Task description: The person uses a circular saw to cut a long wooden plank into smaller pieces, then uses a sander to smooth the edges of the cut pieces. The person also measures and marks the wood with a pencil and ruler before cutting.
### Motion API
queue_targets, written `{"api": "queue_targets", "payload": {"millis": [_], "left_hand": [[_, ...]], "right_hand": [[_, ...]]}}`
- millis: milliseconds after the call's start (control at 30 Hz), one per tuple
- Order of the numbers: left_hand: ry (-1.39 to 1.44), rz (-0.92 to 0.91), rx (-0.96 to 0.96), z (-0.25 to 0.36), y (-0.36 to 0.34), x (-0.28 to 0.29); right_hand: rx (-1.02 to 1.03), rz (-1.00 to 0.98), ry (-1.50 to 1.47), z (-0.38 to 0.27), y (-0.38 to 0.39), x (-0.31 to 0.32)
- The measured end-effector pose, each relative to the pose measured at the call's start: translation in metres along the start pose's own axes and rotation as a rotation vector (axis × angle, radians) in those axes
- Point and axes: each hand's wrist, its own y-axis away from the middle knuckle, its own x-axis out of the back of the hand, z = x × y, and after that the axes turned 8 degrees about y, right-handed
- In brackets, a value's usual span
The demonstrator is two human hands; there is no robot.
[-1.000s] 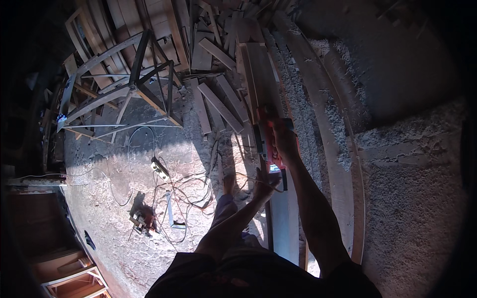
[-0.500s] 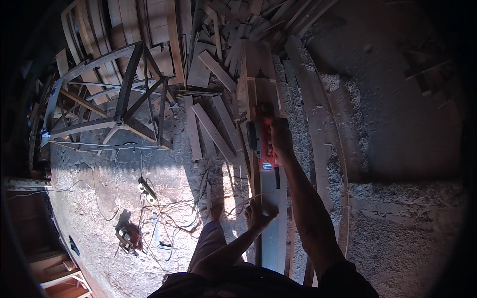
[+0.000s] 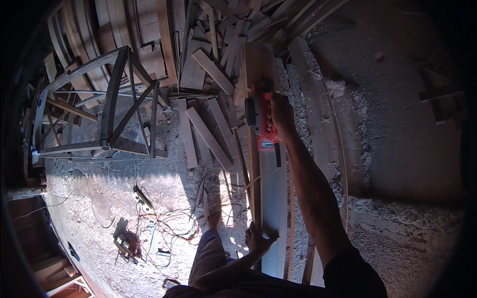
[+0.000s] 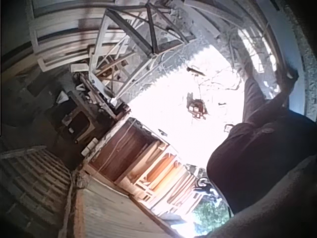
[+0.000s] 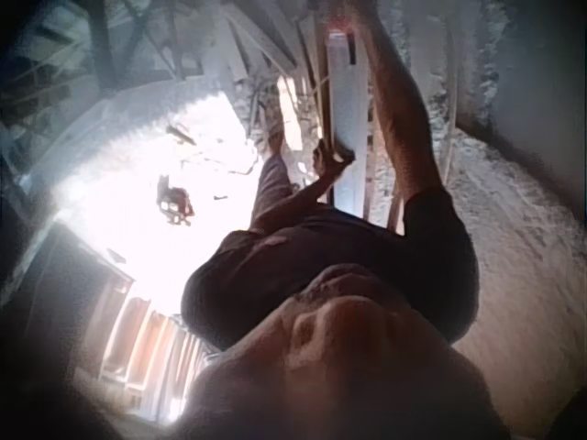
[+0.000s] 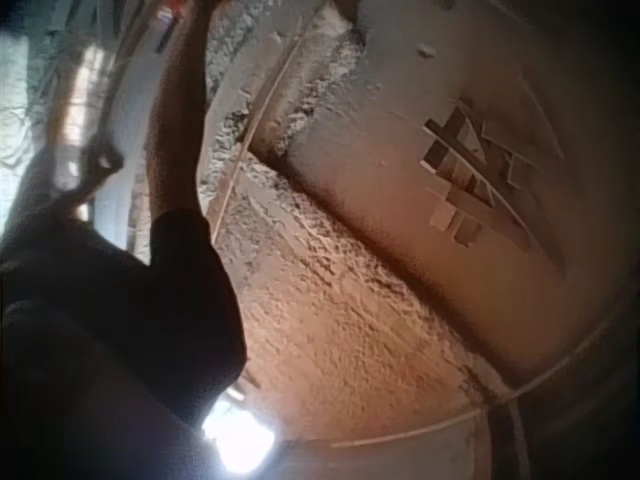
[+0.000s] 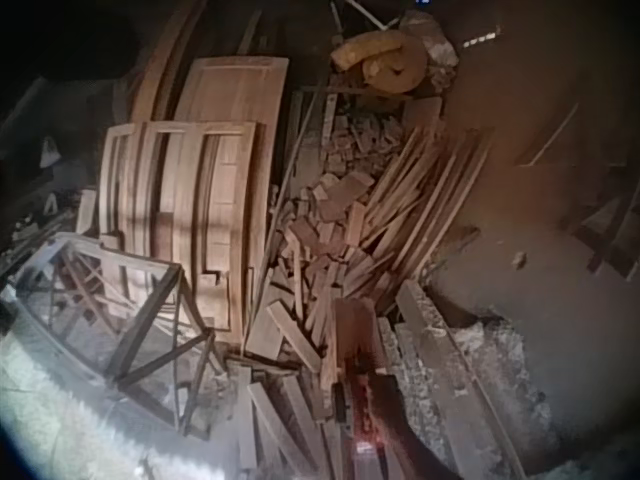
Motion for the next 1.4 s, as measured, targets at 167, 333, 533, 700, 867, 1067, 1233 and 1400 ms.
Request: {"api": "queue_targets", "payload": {"millis": [167, 333, 533, 700, 867, 1067, 1233, 1400], "left_hand": [[-0.023, 0.023, -0.025, -0.008, -0.002, -0.004], [-0.042, 0.026, -0.058, -0.014, 0.000, -0.007], [-0.011, 0.032, -0.078, -0.023, -0.012, -0.008], [0.148, 0.011, -0.143, -0.050, -0.022, -0.009], [0.515, 0.257, -0.167, -0.158, -0.021, -0.013], [0.609, 0.039, -0.263, -0.198, 0.089, 0.002], [0.336, -0.068, -0.223, -0.228, 0.236, -0.048], [0.379, -0.354, -0.302, -0.292, 0.334, -0.084]], "right_hand": [[0.004, -0.003, 0.001, -0.014, -0.030, -0.009], [0.016, 0.010, -0.022, -0.026, -0.061, -0.007], [0.127, 0.068, -0.109, -0.022, -0.055, 0.007], [0.095, 0.031, -0.126, 0.047, 0.093, 0.025], [-0.010, -0.037, 0.115, 0.152, 0.317, 0.077], [-0.203, -0.061, 0.187, 0.278, 0.608, 0.119], [0.102, 0.001, 0.429, 0.376, 0.794, 0.151], [-0.148, 0.003, 0.400, 0.424, 0.936, 0.165]]}}
